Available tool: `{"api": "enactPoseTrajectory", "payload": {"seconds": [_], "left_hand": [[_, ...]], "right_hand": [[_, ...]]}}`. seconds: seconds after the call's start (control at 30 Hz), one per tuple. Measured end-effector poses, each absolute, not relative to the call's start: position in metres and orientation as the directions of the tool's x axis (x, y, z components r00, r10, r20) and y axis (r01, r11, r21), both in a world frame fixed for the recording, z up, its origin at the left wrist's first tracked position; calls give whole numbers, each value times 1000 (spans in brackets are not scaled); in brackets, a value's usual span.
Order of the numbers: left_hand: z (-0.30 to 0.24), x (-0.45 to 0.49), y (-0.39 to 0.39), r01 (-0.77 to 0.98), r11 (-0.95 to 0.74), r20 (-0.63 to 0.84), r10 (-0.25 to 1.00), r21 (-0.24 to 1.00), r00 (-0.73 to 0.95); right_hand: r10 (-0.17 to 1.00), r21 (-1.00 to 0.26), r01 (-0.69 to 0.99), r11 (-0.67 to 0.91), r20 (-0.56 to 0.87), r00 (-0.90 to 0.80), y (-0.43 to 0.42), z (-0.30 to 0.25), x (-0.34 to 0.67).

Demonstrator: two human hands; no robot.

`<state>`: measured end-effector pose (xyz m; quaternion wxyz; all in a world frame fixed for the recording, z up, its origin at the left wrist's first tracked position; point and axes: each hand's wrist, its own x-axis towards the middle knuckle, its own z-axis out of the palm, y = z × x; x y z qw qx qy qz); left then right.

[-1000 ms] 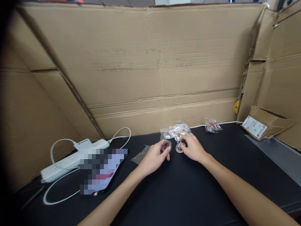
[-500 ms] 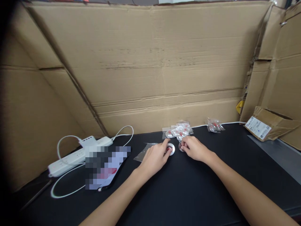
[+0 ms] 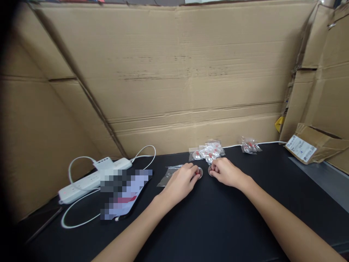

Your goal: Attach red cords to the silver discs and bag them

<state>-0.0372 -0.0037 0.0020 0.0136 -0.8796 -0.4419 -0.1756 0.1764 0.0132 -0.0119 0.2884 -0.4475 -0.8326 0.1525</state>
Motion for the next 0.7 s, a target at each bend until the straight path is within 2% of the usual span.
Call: {"api": "enactPoseTrajectory", "payload": {"seconds": [0.1,0.2,0.3,0.47,0.7], "left_hand": [[2,-38,-3,783,-597,298,790,174,536],[4,-37,-4,786,-588,283,800,190,529],[5,-34,-6,794,-582,277,803,175,528],[5,-31,-8,801,-574,280,807,167,520],[4,-29,-6,844,-527,265,831,96,489]], "right_hand": [[835,-541,637,550,323,-446,12,-10,176],[812,-492,646,584,351,-466,10,-9,174],[820,-450,689,569,379,-429,7,-8,172],[851,-473,715,515,381,-361,7,-9,170],[809,-436,687,581,406,-425,6,-8,168]]}}
